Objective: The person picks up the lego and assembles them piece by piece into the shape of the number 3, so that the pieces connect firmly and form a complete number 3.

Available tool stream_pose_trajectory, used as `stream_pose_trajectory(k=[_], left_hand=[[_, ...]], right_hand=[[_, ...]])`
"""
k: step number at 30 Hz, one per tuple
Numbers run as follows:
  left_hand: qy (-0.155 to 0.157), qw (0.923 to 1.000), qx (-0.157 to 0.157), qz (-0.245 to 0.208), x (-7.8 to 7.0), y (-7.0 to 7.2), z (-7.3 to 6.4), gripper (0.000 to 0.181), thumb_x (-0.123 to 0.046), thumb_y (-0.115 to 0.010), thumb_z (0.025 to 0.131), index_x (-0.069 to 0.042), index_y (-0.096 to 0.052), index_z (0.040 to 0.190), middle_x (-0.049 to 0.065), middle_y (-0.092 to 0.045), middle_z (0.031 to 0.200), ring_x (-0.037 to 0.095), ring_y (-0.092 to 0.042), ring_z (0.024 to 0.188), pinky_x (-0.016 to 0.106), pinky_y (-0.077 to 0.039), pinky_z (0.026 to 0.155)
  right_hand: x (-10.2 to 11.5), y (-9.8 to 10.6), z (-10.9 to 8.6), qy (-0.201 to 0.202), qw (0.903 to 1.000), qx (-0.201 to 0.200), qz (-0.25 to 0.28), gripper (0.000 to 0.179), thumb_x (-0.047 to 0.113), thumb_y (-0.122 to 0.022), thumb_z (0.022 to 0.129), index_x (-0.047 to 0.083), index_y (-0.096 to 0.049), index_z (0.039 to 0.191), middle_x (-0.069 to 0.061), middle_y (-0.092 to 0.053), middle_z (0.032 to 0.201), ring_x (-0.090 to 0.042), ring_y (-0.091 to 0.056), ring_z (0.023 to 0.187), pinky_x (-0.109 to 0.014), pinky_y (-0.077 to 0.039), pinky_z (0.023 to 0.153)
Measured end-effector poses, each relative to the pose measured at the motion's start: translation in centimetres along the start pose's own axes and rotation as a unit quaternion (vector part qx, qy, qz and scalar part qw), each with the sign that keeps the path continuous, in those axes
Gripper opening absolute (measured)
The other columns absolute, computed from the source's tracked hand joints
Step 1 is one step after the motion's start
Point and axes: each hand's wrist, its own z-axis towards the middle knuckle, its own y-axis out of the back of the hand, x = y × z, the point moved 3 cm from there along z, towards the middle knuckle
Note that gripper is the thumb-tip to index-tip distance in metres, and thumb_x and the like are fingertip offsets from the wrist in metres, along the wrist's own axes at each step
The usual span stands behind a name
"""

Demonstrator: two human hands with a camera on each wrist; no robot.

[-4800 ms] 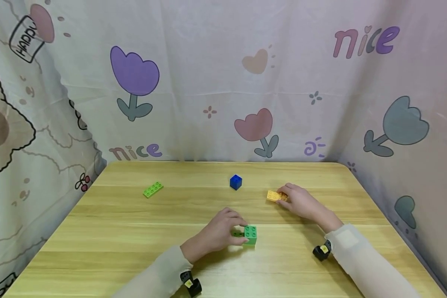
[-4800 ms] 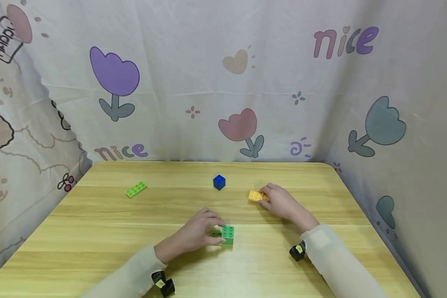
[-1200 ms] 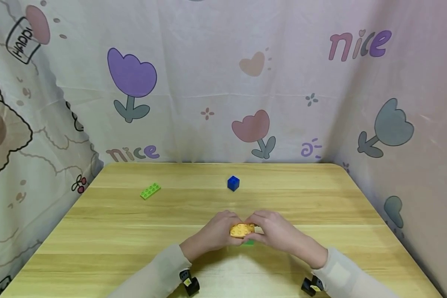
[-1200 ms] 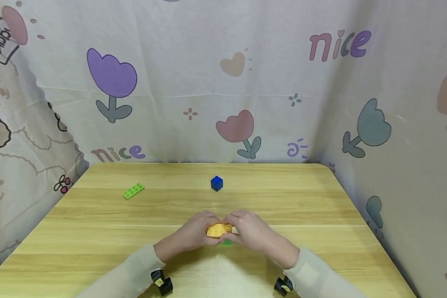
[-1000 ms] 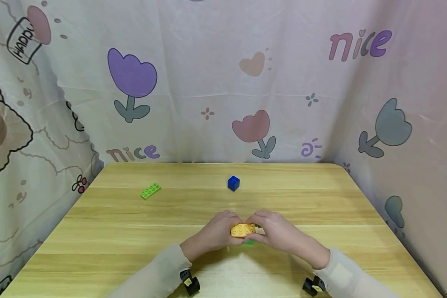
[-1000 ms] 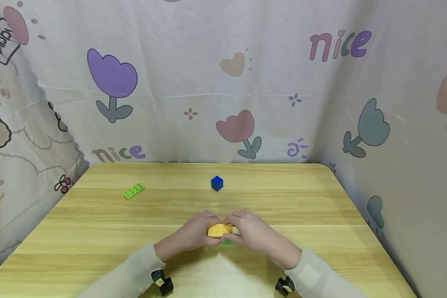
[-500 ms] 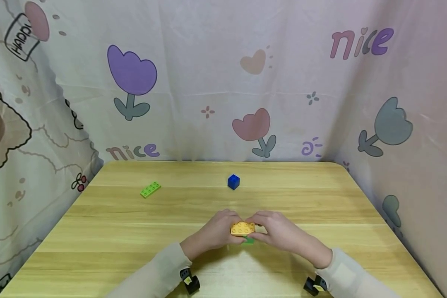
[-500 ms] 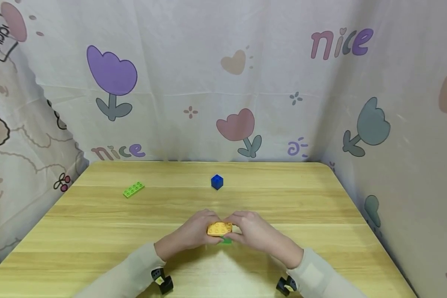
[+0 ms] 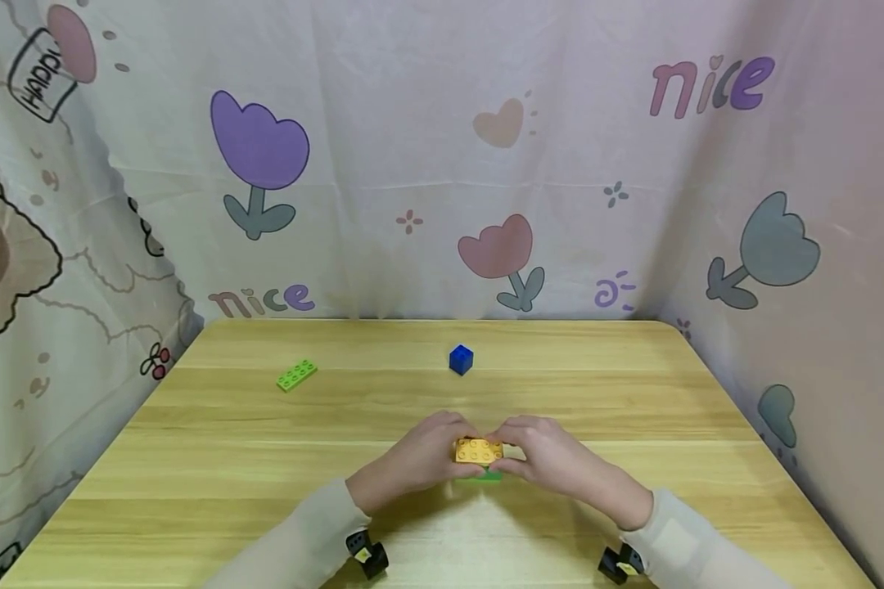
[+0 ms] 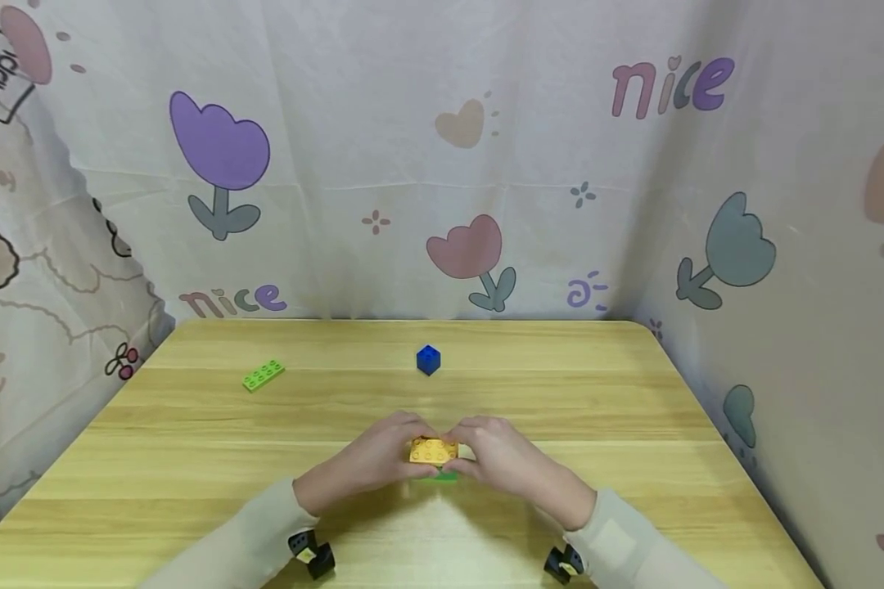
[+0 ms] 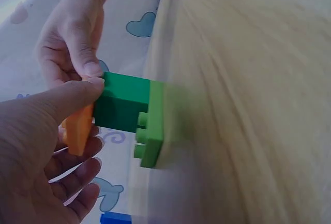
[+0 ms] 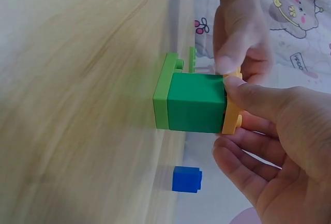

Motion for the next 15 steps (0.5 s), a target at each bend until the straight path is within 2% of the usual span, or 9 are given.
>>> stream_pose_trajectory(k=[8,15], left_hand=[[0.003,1.0000,-0.007,-0.004,-0.21,0.68,-0.55,0.038,-0.047,-0.068,0.089,-0.020,-0.071,0.117,-0.010,-0.065,0.110,0.010,-0.055,0.103,0.031,-0.047,0.089],[-0.008,0.9997,-0.018,0.015,-0.44,0.89,-1.00,0.040,-0.047,-0.064,0.092,-0.019,-0.071,0.119,-0.008,-0.065,0.109,0.011,-0.055,0.101,0.029,-0.048,0.088]], right_hand=[[-0.21,-0.18,-0.12,-0.021,0.9997,0.000,-0.013,0.031,0.033,-0.072,0.089,0.010,-0.072,0.110,0.000,-0.071,0.104,-0.014,-0.067,0.092,-0.030,-0.055,0.078],[-0.27,-0.39,-0.24,-0.037,0.9993,-0.005,0.002,0.033,0.035,-0.071,0.089,0.009,-0.071,0.110,-0.002,-0.071,0.104,-0.015,-0.067,0.090,-0.030,-0.055,0.077]])
